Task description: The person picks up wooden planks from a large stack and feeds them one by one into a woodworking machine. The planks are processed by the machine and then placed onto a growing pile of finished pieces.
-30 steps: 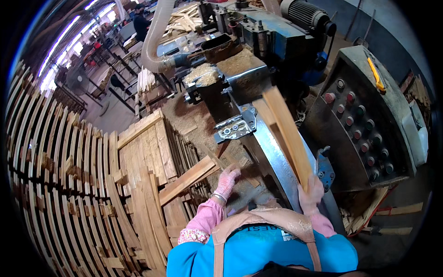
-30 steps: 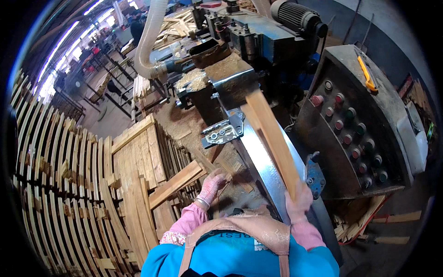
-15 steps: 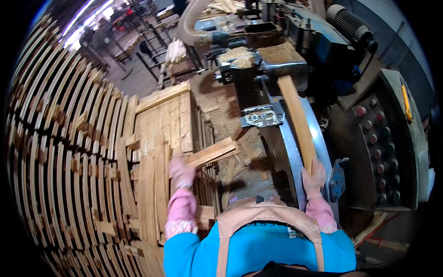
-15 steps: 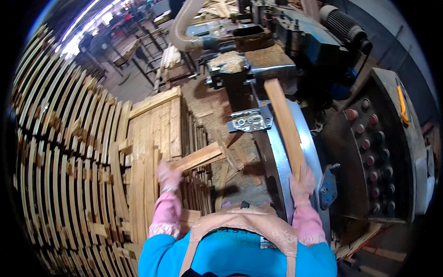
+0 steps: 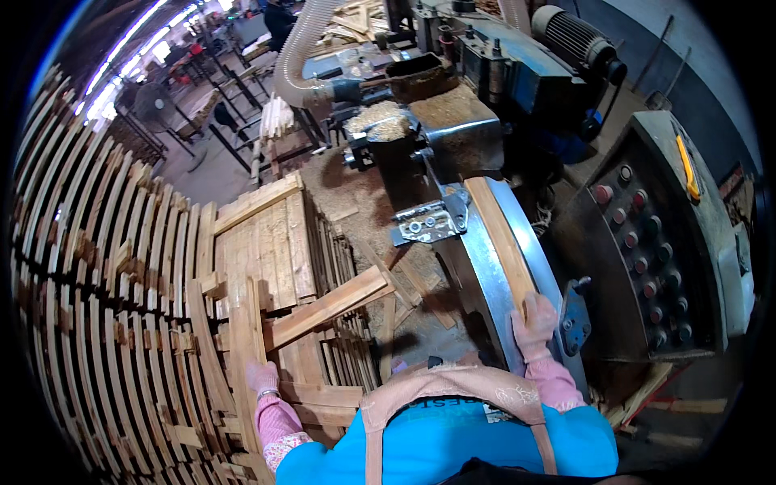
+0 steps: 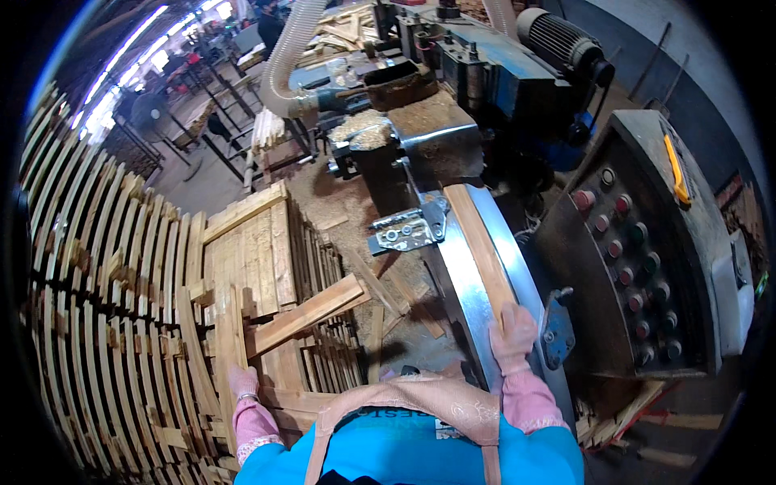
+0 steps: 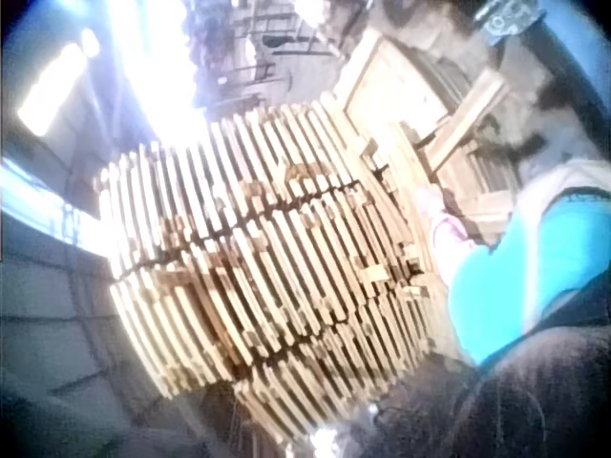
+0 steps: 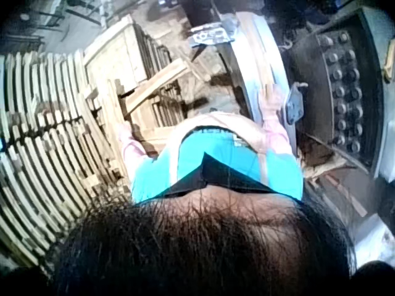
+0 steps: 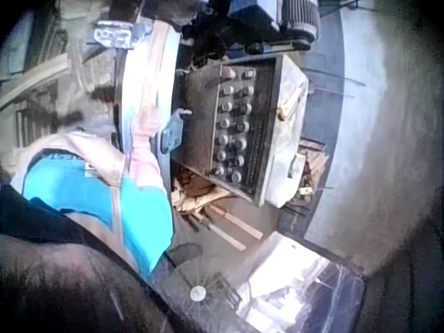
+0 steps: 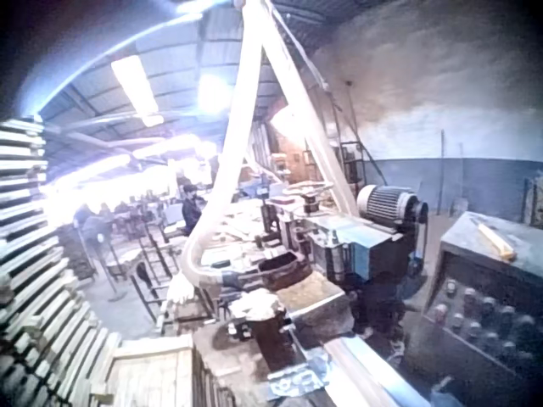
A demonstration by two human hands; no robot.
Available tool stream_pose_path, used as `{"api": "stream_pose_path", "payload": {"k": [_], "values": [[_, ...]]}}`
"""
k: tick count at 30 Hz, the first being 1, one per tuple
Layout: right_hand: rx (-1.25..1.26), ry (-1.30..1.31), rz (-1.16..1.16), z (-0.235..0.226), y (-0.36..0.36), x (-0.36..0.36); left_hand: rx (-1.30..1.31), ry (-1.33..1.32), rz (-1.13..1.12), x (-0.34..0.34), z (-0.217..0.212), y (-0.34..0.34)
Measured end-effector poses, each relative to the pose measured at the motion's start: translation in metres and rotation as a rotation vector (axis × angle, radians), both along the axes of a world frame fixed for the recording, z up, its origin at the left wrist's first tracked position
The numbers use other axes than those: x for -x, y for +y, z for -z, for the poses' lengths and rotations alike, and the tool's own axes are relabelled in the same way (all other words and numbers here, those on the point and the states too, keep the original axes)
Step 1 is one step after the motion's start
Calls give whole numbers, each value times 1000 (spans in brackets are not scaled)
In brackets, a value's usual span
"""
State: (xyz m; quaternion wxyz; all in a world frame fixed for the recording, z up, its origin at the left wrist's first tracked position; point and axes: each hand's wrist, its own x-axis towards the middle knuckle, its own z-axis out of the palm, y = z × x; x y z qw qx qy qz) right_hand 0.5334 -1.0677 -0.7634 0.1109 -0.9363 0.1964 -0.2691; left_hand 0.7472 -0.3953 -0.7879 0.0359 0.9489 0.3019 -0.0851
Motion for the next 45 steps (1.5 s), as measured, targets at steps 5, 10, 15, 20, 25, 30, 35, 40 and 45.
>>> {"api": "stream_pose_path", "payload": {"k": [5, 10, 15, 20, 25, 30, 35, 40, 45], "values": [[-2, 43, -105, 4, -20, -86, 140, -277, 259, -44, -64, -50], [58, 46, -61, 33, -45, -161, 1238, -480, 201, -108, -141, -216], [-872, 142, -606, -29, 42, -166, 1674, -457, 239, -94, -161, -402], [-525, 63, -230, -27, 62, -41, 1999, -97, 346, -26, -105, -497], [-349, 316, 167, -15, 52, 131, 1840, 289, 442, 16, -24, -459], [-121, 274, 296, 11, 55, 143, 1619, 391, 183, 22, 12, -396], [90, 11, 340, 50, 8, -24, 1567, 153, 400, 6, 21, -385], [41, -36, 136, 43, -26, -118, 1079, -132, 771, -26, -4, -377], [-30, 48, 113, 52, -9, -90, 698, -446, 843, -55, 13, -320]]}}
